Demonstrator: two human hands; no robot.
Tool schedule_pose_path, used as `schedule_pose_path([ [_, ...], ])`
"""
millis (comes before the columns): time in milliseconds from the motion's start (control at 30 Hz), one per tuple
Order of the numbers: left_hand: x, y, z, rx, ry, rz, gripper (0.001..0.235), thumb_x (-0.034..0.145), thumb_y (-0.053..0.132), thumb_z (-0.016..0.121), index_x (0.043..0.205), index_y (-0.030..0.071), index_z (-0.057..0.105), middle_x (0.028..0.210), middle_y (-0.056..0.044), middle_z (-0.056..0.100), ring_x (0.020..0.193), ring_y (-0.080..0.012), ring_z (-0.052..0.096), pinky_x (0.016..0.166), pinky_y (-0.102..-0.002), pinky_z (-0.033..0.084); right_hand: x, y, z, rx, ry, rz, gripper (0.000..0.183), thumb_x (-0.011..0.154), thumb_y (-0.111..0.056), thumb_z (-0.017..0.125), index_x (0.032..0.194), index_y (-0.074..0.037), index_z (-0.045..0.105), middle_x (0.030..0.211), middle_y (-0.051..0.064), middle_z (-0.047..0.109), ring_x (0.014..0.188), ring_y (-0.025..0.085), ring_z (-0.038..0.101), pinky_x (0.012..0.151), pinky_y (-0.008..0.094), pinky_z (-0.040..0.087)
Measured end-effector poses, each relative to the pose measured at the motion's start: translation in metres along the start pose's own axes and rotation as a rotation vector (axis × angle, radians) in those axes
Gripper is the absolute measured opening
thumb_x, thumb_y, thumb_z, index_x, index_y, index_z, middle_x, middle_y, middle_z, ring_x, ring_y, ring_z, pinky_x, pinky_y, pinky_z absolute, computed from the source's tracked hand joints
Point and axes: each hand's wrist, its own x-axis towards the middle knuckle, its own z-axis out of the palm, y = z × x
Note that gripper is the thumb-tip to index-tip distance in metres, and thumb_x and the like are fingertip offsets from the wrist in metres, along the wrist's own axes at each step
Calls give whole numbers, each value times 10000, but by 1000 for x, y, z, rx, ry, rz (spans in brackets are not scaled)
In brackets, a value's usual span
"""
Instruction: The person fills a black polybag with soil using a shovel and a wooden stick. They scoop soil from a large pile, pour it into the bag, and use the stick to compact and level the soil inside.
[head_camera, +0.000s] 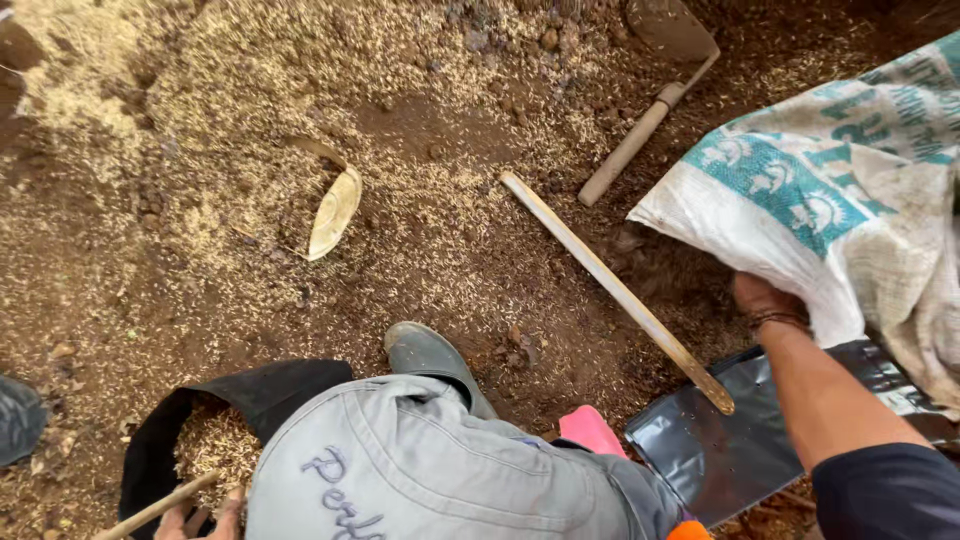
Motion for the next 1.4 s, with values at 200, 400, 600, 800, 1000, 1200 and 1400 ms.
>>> schedule_pose_path([
  [200, -40, 41, -11, 189, 47, -119, 728, 796, 242, 874, 1443, 10, 634, 1380, -263, 582, 1160, -374, 693, 985, -500, 588, -3, -89, 50, 121, -55, -492, 971, 828, -759, 572, 1427, 2, 499, 1458, 331, 455, 1282, 535, 434, 1001, 648, 374],
  [400, -71, 85, -32, -22, 78, -86, 849, 813, 356, 819, 1463, -73, 482, 1423, -263, 506, 1215, -369, 590, 917, -470, 543, -11, -119, 59, -68, -608, -361, 1110, 850, -890, 495, 1410, 55, 658, 1417, 283, 609, 1259, 414, 590, 1138, 553, 431],
  [600, -67, 78, -8, -131, 249, 117, 783, 783, 305, 832, 1384, -97, 529, 1404, -274, 537, 1312, -395, 523, 1127, -442, 402, -97, -113, 81, -300, 188, -657, 943, 740, -731, 775, 1433, -160, 487, 1467, 395, 316, 1378, 555, 332, 970, 691, 429],
  [800, -68, 107, -27, -250, 214, -12, 742, 754, 269, 834, 1376, 0, 533, 1334, -215, 546, 1255, -377, 532, 1067, -430, 438, -104, -140, 43, -180, -50, -488, 817, 801, -538, 694, 1463, -106, 492, 1451, 311, 429, 1341, 460, 433, 1001, 592, 442],
  [1000, -68, 121, -49, -373, 38, -183, 894, 720, 248, 845, 1478, 85, 400, 1459, -142, 426, 1344, -306, 465, 1145, -400, 362, -111, -243, 0, 86, -451, -751, 707, 862, -346, 614, 1493, -51, 497, 1436, 226, 543, 1305, 364, 534, 1032, 494, 455],
  [1200, -48, 119, -45, -449, 51, 0, 729, 777, 5, 698, 1450, -14, 421, 1513, -211, 377, 1450, -351, 354, 1212, -482, 229, -222, -387, -41, 197, -1057, -1485, 577, 906, -286, 536, 1401, 8, 568, 1394, 194, 641, 1280, 313, 624, 1088, 415, 476],
  [1400, -68, 130, -51, -614, 344, 154, 509, 785, -3, 612, 1286, 75, 657, 1133, -104, 652, 1125, -239, 637, 1026, -371, 553, -470, -469, -39, 272, -1798, -1220, 526, 867, -164, 655, 1353, 22, 579, 1224, 217, 665, 1070, 310, 671, 903, 453, 586],
])
